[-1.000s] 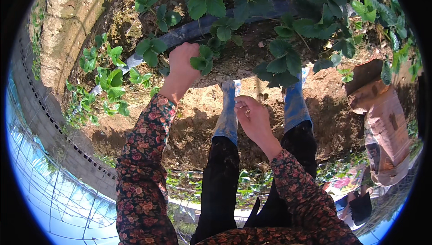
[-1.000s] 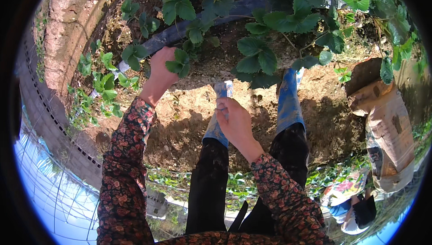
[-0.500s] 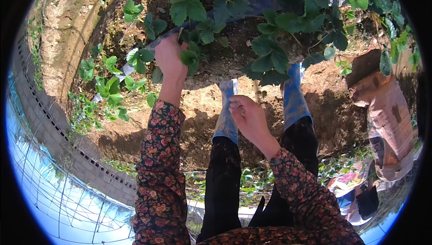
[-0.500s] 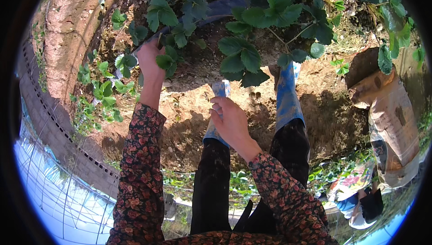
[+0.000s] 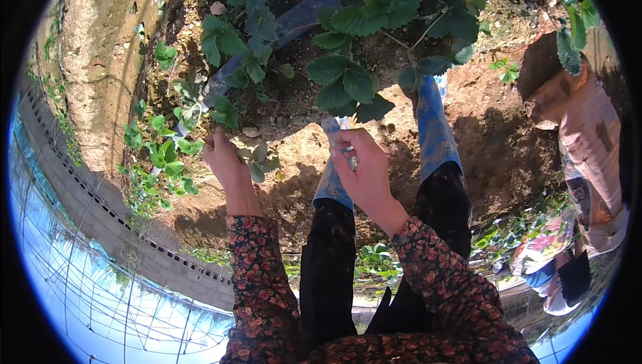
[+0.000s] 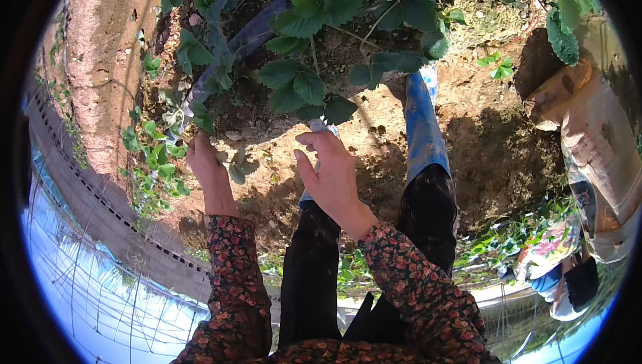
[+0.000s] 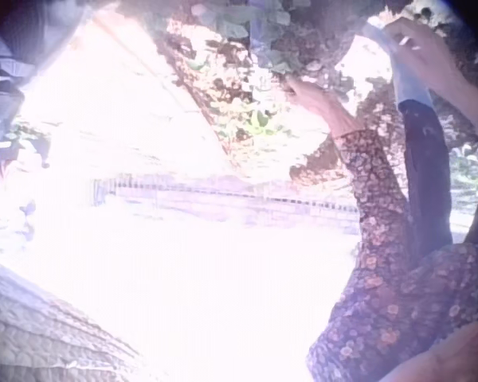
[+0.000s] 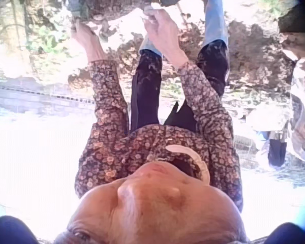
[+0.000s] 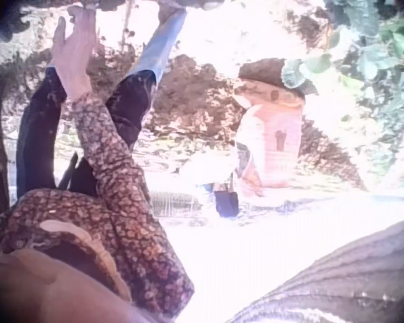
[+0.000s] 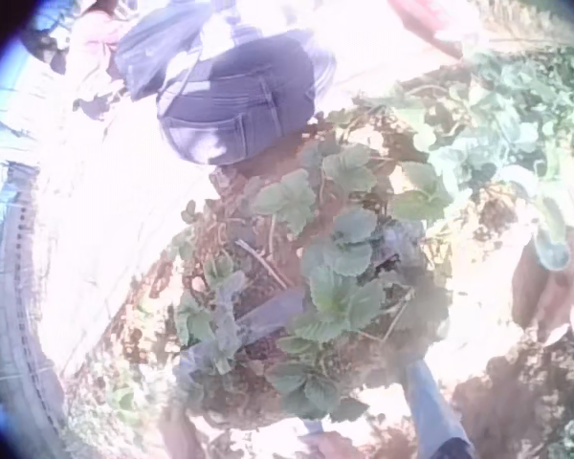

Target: The person removes weeds from around strawberry plants in a greenhouse by hand, gathering the pulled weeds and placing them into a paper bag. The person moves along the plant rows, repeatedly pulling weeds and depositing them into the bag.

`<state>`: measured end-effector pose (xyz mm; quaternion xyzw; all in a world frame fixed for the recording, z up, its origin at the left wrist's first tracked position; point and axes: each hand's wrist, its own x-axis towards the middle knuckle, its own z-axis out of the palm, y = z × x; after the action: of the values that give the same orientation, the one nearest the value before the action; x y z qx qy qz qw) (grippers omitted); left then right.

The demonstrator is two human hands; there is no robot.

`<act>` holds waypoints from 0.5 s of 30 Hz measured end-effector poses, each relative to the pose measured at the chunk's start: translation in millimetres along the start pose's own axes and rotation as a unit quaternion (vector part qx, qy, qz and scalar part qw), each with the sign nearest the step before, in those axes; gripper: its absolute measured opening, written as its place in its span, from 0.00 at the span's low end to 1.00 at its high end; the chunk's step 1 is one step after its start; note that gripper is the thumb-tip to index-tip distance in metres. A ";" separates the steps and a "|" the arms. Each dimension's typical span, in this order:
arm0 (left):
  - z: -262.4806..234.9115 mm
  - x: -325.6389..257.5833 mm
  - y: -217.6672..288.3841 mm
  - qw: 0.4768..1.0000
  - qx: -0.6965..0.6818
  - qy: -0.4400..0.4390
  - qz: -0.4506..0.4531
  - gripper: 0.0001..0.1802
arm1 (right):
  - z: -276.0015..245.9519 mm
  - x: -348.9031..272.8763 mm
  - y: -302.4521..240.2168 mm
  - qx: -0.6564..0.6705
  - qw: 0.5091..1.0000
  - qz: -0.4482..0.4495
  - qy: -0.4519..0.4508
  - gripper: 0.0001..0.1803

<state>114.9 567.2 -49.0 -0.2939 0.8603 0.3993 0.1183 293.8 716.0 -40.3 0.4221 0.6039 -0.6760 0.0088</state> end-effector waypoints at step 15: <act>64.1 -46.7 28.1 0.846 0.352 -0.123 0.380 0.08 | -19.1 -0.5 0.0 0.138 0.983 0.111 0.054 0.24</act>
<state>133.4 649.2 -53.0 0.1692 0.9659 0.1160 0.1580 304.8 731.6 -38.4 0.5195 0.4536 -0.7241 -0.0076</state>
